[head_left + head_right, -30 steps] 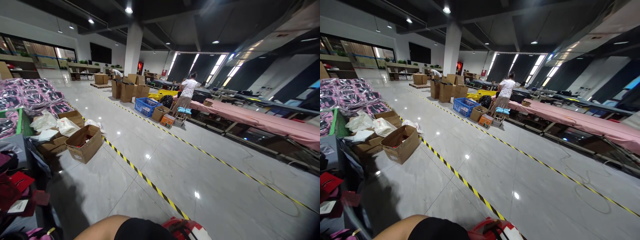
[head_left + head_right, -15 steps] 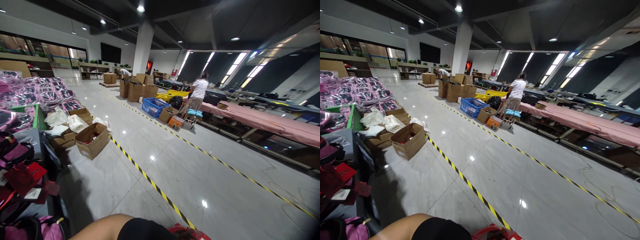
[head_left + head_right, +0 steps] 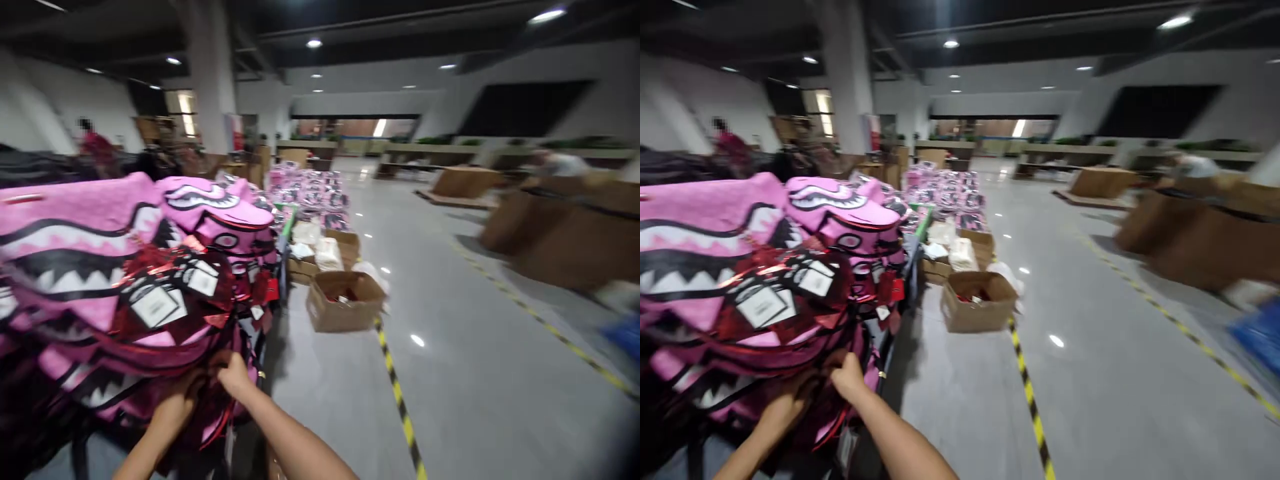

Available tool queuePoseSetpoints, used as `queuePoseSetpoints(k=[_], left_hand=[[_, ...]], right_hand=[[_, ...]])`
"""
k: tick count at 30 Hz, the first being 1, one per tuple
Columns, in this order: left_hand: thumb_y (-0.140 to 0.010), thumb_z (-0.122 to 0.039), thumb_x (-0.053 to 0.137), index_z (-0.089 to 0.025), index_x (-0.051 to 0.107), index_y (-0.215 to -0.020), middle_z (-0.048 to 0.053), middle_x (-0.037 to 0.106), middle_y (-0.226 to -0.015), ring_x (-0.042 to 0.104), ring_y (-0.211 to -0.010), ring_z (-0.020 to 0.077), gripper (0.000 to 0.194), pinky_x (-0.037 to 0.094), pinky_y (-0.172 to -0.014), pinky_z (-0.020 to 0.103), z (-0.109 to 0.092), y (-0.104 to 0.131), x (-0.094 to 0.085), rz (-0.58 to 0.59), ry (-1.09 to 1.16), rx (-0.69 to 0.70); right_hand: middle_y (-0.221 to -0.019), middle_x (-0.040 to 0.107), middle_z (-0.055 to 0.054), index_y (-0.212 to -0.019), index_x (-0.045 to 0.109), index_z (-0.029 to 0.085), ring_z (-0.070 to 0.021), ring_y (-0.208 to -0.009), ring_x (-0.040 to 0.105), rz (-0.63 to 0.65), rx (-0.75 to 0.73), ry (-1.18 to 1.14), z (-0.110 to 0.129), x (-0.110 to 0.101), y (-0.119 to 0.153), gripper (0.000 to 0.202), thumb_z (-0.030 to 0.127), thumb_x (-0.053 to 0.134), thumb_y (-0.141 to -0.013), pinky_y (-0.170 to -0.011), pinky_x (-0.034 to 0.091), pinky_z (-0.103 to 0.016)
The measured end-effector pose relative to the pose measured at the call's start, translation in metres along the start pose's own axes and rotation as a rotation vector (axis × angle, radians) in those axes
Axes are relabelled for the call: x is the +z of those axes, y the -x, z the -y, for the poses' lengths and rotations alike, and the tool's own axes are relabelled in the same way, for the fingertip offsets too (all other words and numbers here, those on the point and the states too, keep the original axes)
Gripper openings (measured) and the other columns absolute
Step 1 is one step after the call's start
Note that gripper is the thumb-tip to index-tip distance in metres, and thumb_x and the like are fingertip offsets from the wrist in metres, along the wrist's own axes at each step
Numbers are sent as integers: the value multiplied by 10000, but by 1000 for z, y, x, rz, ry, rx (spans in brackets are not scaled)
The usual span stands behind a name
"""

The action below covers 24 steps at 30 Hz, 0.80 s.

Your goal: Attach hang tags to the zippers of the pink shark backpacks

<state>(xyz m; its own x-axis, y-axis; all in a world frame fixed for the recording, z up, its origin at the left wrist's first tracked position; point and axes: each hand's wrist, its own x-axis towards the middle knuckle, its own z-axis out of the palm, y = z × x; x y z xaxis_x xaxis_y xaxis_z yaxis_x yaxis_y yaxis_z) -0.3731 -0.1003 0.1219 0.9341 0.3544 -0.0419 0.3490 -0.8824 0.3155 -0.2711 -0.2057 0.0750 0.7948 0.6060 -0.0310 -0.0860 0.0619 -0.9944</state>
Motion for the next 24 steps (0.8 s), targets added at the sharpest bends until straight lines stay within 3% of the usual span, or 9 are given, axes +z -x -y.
queuePoseSetpoints(k=[2,5,9,24], left_hand=[[-924,-141,448,-260,666,-1017,-20,721,-1010,666,-925,140,265,460,-812,202,8,7,-2,15,27,-67],[-910,-175,487,-222,654,-984,7,715,-976,654,-928,167,189,442,-808,226,4,7,1,-40,25,-140],[-904,-159,476,-232,652,-1030,12,706,-1035,645,-959,155,229,432,-813,215,-5,8,6,-58,133,-116],[-869,-152,488,-204,651,-999,41,705,-961,648,-879,182,214,424,-745,249,-17,14,12,-179,112,-202]], right_hand=[[-700,665,-9,-667,688,171,-167,-706,598,35,-22,-24,5,-4,-3,174,110,575,-549,-690,473,-261],[-684,658,-14,-647,661,177,-173,-706,592,93,-64,-47,3,-6,-5,133,155,575,-548,-684,466,-263],[-680,658,-22,-661,658,178,-176,-681,588,149,-72,-52,-4,-7,-7,121,219,601,-563,-669,457,-272],[-689,647,-24,-710,651,175,-187,-704,597,297,-54,-94,-3,-18,-17,149,269,653,-594,-681,468,-283]])
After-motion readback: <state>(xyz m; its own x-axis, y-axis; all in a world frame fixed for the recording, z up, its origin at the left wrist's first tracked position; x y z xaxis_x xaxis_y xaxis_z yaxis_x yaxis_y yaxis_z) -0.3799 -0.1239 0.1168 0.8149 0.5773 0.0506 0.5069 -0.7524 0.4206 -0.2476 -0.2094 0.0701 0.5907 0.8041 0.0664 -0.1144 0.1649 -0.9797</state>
